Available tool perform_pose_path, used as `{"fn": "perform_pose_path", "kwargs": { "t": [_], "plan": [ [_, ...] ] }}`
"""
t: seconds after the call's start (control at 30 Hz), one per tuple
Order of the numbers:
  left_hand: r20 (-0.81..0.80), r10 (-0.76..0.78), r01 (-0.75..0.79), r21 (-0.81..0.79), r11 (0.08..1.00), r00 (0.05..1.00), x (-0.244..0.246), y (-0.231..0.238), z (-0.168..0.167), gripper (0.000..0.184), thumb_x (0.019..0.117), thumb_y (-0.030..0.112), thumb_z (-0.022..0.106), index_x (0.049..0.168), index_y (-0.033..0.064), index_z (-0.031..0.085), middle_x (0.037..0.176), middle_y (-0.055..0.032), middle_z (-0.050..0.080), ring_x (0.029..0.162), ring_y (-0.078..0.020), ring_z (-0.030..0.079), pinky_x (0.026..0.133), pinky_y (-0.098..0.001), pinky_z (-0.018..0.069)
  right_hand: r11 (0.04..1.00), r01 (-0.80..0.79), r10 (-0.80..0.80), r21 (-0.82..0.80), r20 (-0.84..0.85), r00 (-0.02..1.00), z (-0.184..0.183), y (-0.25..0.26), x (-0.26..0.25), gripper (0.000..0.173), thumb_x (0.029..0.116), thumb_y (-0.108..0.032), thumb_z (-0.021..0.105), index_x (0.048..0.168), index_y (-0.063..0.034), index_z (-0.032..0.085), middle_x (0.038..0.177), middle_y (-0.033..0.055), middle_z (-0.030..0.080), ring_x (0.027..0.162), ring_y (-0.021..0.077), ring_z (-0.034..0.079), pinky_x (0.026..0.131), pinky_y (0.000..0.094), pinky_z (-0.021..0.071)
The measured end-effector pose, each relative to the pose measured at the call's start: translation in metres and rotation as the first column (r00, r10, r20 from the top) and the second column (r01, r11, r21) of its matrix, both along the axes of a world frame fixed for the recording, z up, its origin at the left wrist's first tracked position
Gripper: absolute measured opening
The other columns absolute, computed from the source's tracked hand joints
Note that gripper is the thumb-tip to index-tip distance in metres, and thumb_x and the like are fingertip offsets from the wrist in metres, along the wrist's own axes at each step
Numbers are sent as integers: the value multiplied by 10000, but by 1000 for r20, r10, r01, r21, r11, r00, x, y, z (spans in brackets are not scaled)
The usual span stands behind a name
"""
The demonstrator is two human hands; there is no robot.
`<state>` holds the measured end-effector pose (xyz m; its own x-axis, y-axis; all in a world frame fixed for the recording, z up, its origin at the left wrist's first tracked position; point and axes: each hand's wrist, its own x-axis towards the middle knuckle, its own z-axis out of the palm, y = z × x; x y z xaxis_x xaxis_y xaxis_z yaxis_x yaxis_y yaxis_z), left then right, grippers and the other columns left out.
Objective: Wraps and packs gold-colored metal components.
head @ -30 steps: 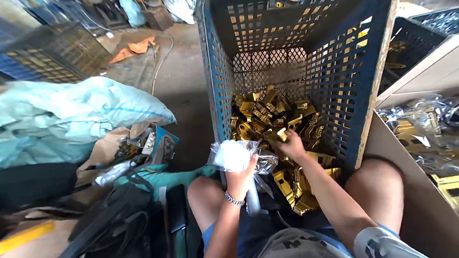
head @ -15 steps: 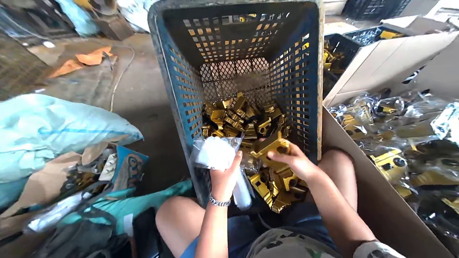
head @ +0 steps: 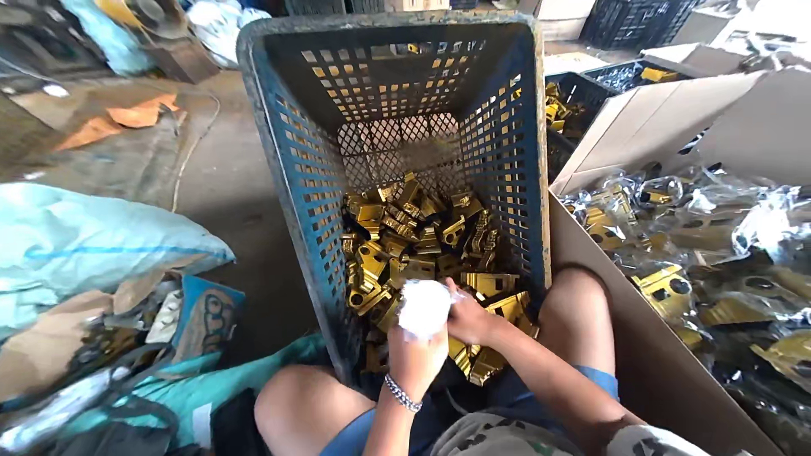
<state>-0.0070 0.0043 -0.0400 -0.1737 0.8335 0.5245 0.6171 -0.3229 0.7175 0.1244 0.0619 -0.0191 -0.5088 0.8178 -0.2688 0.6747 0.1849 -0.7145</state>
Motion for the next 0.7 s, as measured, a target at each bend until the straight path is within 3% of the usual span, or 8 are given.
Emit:
{"fn": "perform_pose_path", "kwargs": {
  "t": [0.07,0.17,0.27,0.4,0.47,0.57,0.6,0.7],
  "plan": [
    [-157,79,-75,35,997,984,-1,5,-1,425,799,294,749,1004,-78,733,967,-218,748,944,-332,739,861,-501,584,990,40,-59,-135,-145,988,-1,5,-4,659,952,-144,678,1511,67,398,1574,307,347,1465,373,370,1212,469,300],
    [-54,282,-285,-58,957,958,-15,17,-1,630,814,293,791,1158,-205,613,1060,-323,700,1024,-417,707,899,-569,548,924,28,-200,-383,-419,886,0,9,-5,602,925,-103,718,1465,20,482,1424,217,550,1283,237,563,1082,392,466],
    [163,175,-159,-107,981,971,-18,12,9,635,832,236,797,1229,-203,568,1139,-290,680,1094,-268,682,1003,-406,529,912,158,-355,-378,-536,766,1,9,-2,429,956,-100,686,1346,39,572,1300,168,617,1149,167,614,992,327,513],
    [315,-154,145,50,988,937,0,3,18,423,850,165,788,1107,-136,641,996,-125,734,924,-84,716,875,-268,604,903,348,-427,-254,-631,648,3,13,4,314,850,-15,659,1139,32,546,992,63,609,872,78,609,778,261,539],
    [425,-83,79,26,996,901,-12,3,26,467,875,168,774,1160,-158,597,1022,-122,721,900,-86,711,841,-275,614,864,383,-463,-326,-813,354,6,18,32,99,920,-32,629,1016,-13,611,915,51,667,810,106,663,740,296,590],
    [489,13,39,-96,995,872,-34,1,33,516,868,134,754,1228,-159,529,1065,-78,696,981,-11,678,896,-212,578,916,84,-313,-393,-829,-463,-6,36,71,290,973,-343,584,968,-105,749,869,40,750,757,133,728,661,291,615],
    [437,28,23,-110,994,899,-34,2,30,518,844,126,777,1203,-171,551,1054,-93,703,986,7,671,902,-187,558,903,64,-348,-425,-811,-471,-4,39,70,393,1008,-450,511,986,-126,733,842,7,728,727,106,705,649,262,595],
    [168,27,-27,-1,1000,985,-17,10,11,475,753,186,817,1048,-150,659,961,-169,732,924,-81,703,883,-242,558,922,141,-386,-360,-831,402,2,21,39,387,1086,-334,379,1219,-54,612,1041,49,694,917,129,673,836,326,582]
  ]
}}
